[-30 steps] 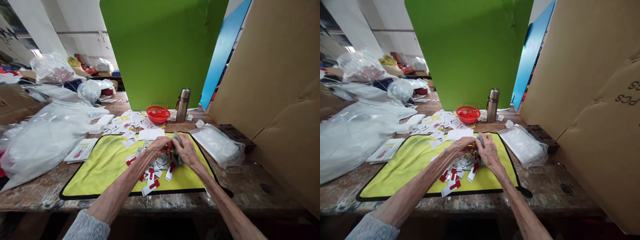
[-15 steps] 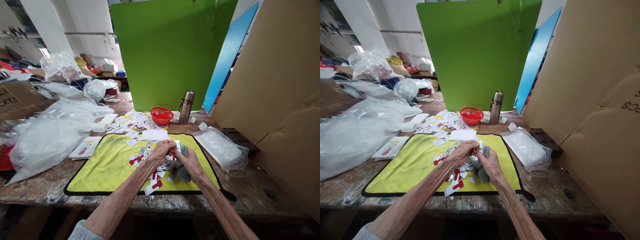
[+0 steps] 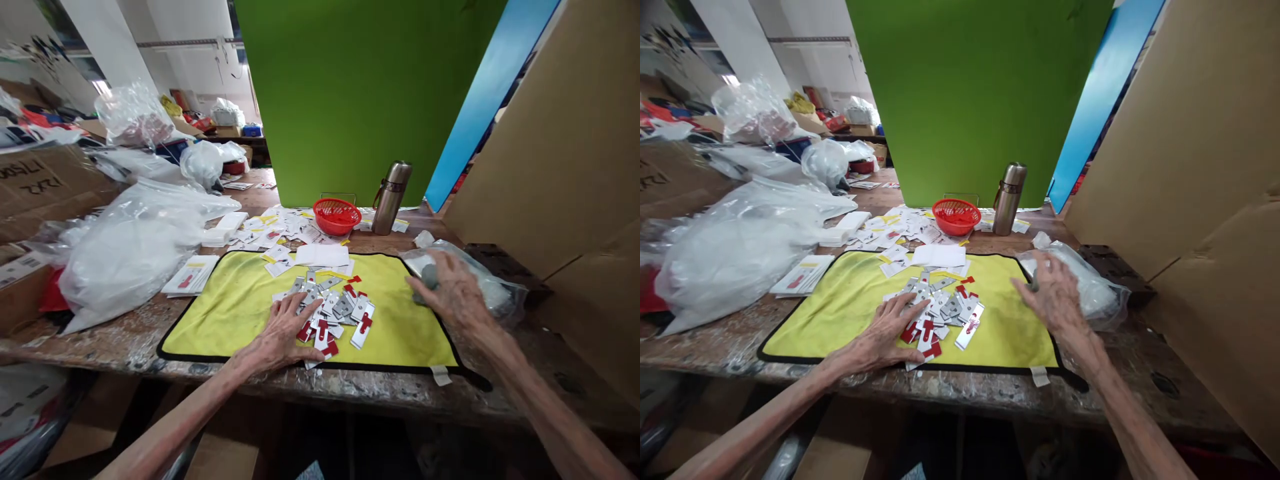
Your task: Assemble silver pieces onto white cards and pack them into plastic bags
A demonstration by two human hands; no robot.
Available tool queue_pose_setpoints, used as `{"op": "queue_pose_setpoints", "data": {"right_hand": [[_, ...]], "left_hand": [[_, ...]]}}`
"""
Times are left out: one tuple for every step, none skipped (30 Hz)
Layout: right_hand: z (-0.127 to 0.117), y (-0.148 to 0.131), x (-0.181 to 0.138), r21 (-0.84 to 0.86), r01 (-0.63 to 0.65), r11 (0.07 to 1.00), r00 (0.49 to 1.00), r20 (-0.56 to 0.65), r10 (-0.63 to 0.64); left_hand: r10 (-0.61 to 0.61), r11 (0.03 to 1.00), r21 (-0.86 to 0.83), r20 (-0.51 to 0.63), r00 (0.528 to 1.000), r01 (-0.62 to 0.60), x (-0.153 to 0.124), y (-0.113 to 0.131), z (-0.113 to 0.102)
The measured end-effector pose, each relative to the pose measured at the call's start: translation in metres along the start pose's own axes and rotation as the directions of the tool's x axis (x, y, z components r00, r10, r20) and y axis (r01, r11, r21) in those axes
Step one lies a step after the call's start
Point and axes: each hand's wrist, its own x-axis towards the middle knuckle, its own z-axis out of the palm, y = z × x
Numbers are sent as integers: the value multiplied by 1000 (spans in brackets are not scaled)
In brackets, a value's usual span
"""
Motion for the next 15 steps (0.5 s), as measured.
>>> {"op": "queue_pose_setpoints", "data": {"right_hand": [[9,-8,-12,38,103,994,991,77,-106],[19,-17,-23,106,201,974,960,175,-217],[30,-28,-33,157,274,949,915,261,-308],[40,-38,-41,188,330,925,869,323,-376],[49,-47,-46,205,355,912,843,351,-407],[57,-54,-48,216,368,905,827,369,-424],[64,-59,-46,219,371,902,822,375,-429],[69,-62,-42,218,366,905,826,372,-423],[73,-64,-36,211,357,910,833,368,-412],[76,-65,-29,198,348,916,841,366,-399],[77,-65,-21,178,339,924,849,366,-382],[78,-66,-14,153,327,933,856,370,-361],[79,-66,-8,125,314,941,862,378,-338],[79,-66,-4,99,302,948,866,388,-316],[79,-67,-1,78,294,953,869,393,-300]], "left_hand": [[-21,997,70,-3,1000,21,-4,-3,4],[-32,993,113,-10,999,33,-4,-5,8],[-30,990,136,-17,999,32,-2,-6,10],[-20,988,151,-27,999,24,2,-8,11],[-3,987,163,-38,999,9,8,-9,11],[15,985,175,-51,999,-6,15,-10,11],[28,982,186,-68,997,-15,22,-11,11],[35,981,194,-92,995,-17,30,-13,12],[34,980,201,-122,992,-9,39,-15,12],[25,979,205,-154,988,7,47,-16,13],[12,979,204,-184,983,27,56,-18,13],[-3,980,193,-210,978,45,64,-20,13],[-19,984,167,-241,970,61,73,-23,11],[-39,989,129,-280,959,77,80,-25,10],[-64,992,78,-332,941,95,87,-28,7]]}}
